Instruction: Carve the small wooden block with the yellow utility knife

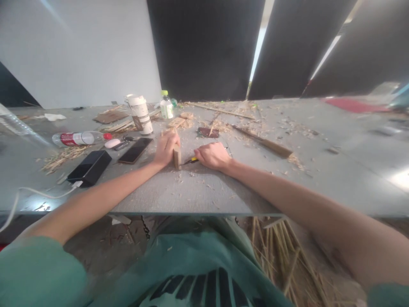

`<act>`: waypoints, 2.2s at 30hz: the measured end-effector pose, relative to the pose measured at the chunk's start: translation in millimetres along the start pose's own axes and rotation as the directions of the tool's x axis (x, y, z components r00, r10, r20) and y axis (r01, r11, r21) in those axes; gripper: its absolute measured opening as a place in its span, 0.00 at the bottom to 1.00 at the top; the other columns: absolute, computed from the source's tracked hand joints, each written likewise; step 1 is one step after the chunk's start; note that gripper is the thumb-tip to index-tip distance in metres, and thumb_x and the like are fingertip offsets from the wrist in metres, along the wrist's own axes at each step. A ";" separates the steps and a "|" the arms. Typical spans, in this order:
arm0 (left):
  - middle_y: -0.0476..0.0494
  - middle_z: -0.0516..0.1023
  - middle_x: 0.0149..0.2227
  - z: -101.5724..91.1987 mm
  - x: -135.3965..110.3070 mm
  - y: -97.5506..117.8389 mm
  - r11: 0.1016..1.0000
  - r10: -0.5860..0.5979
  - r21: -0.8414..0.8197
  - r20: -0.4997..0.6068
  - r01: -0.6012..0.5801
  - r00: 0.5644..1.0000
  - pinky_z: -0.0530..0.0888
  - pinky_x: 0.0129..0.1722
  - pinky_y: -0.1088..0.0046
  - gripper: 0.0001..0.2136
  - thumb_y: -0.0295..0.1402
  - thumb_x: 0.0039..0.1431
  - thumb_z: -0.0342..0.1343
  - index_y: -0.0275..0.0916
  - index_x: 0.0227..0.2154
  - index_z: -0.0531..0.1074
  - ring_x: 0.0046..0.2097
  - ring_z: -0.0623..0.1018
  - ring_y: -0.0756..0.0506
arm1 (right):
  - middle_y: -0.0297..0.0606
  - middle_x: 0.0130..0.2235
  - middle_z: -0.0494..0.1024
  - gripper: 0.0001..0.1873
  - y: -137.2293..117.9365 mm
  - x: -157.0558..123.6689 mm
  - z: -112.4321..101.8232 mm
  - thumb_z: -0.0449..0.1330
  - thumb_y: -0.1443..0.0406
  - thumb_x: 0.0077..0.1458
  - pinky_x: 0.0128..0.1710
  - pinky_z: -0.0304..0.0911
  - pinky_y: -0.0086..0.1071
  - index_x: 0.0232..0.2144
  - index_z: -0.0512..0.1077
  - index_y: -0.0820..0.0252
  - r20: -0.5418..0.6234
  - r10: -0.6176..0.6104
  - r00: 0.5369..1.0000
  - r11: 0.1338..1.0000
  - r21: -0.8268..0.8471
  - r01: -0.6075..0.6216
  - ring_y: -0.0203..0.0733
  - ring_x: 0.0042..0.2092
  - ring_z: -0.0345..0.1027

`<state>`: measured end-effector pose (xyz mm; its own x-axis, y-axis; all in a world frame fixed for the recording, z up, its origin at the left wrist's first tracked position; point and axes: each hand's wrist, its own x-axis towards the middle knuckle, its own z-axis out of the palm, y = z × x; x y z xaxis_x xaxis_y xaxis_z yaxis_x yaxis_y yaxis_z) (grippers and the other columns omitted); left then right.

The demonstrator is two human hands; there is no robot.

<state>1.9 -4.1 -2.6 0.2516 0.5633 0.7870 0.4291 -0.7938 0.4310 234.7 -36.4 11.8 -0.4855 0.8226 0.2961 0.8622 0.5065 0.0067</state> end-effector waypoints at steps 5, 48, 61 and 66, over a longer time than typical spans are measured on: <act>0.46 0.77 0.28 0.0 1.5 11.1 0.996 0.022 -0.088 -0.033 -0.025 0.999 0.74 0.61 0.57 0.28 0.43 0.80 0.39 0.44 0.20 0.65 0.42 0.82 0.45 | 0.45 0.30 0.79 0.32 2.4 -0.8 1.8 0.40 0.54 0.72 0.31 0.40 0.39 0.29 0.77 0.61 -0.044 -0.029 0.999 1.000 0.005 0.029 0.41 0.29 0.61; 0.41 0.70 0.35 2.0 17.7 7.0 0.990 -0.048 -0.122 0.204 0.074 0.978 0.73 0.45 0.59 0.12 0.30 0.62 0.47 0.43 0.22 0.58 0.41 0.74 0.41 | 0.51 0.34 0.84 0.35 -6.2 1.4 -5.7 0.41 0.56 0.76 0.32 0.46 0.39 0.30 0.81 0.64 0.136 0.032 0.990 0.988 -0.157 -0.010 0.44 0.31 0.71; 0.42 0.73 0.35 -3.7 22.0 4.2 0.996 -0.027 -0.076 0.258 0.049 0.966 0.73 0.42 0.61 0.12 0.32 0.62 0.47 0.43 0.22 0.60 0.39 0.75 0.42 | 0.50 0.33 0.84 0.35 -2.8 4.0 -7.5 0.42 0.56 0.77 0.31 0.47 0.38 0.29 0.82 0.63 0.154 -0.027 0.988 0.988 -0.144 0.049 0.44 0.30 0.72; 0.42 0.73 0.34 -0.8 24.9 3.4 0.996 -0.027 -0.072 0.270 0.048 0.963 0.73 0.42 0.61 0.13 0.33 0.62 0.46 0.43 0.21 0.61 0.38 0.75 0.41 | 0.50 0.33 0.85 0.35 -3.2 3.7 -7.2 0.43 0.56 0.76 0.32 0.48 0.38 0.30 0.83 0.63 0.149 -0.019 0.989 0.989 -0.143 0.040 0.44 0.30 0.72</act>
<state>8.9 7.1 18.8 0.4646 0.6255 0.6268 0.3771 -0.7802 0.4991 231.3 -36.9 19.7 -0.5177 0.8423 0.1498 0.8537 0.4971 0.1553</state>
